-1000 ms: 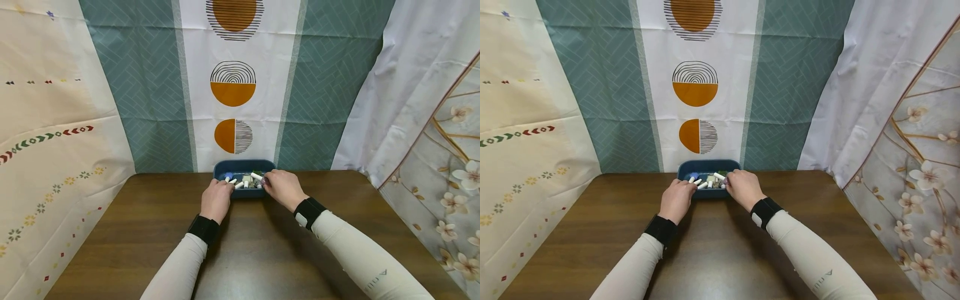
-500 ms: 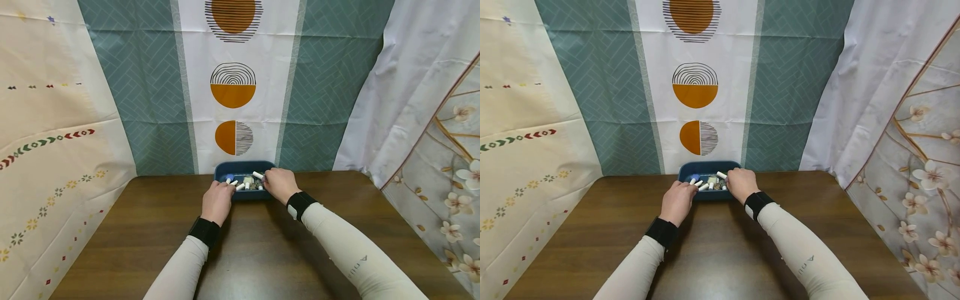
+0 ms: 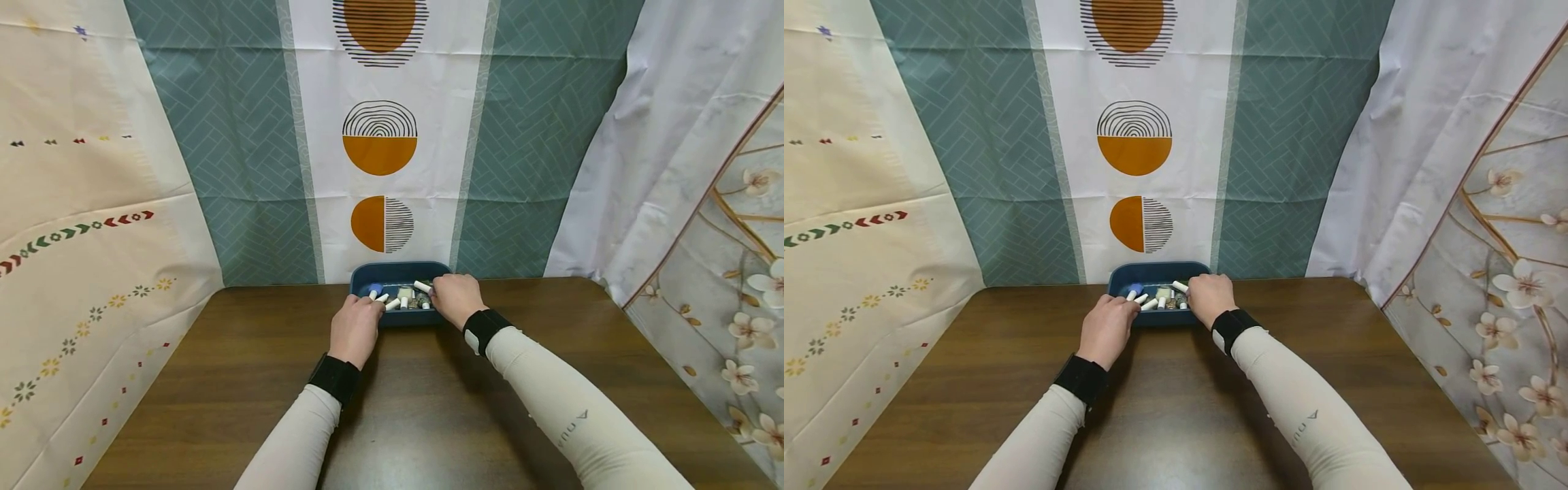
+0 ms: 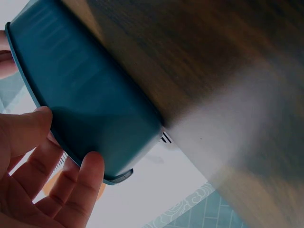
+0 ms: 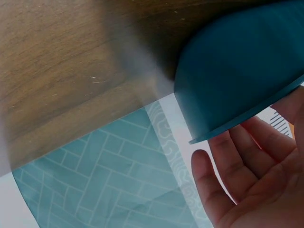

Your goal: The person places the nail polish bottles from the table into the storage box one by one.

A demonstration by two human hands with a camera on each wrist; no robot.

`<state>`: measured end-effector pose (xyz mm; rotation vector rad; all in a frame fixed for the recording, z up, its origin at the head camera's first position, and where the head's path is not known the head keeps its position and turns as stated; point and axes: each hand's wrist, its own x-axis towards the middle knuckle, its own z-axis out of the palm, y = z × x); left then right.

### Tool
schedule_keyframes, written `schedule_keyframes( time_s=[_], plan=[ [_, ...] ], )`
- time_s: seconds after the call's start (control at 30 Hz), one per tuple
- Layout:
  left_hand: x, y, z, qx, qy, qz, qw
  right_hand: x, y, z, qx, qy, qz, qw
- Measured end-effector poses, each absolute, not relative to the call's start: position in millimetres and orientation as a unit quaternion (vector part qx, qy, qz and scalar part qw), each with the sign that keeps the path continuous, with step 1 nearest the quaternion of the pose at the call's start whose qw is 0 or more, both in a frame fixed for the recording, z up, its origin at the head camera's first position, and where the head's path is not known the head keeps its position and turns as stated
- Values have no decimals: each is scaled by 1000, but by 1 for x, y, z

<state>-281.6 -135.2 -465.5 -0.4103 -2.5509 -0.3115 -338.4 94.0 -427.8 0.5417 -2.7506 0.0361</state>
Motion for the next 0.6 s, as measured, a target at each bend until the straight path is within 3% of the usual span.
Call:
schedule_keyframes(
  time_s=[0.6],
  plan=[
    [-281, -135, -465, -146, -949, -106, 258, -338, 91, -428, 178, -973, 20, 147]
  ],
)
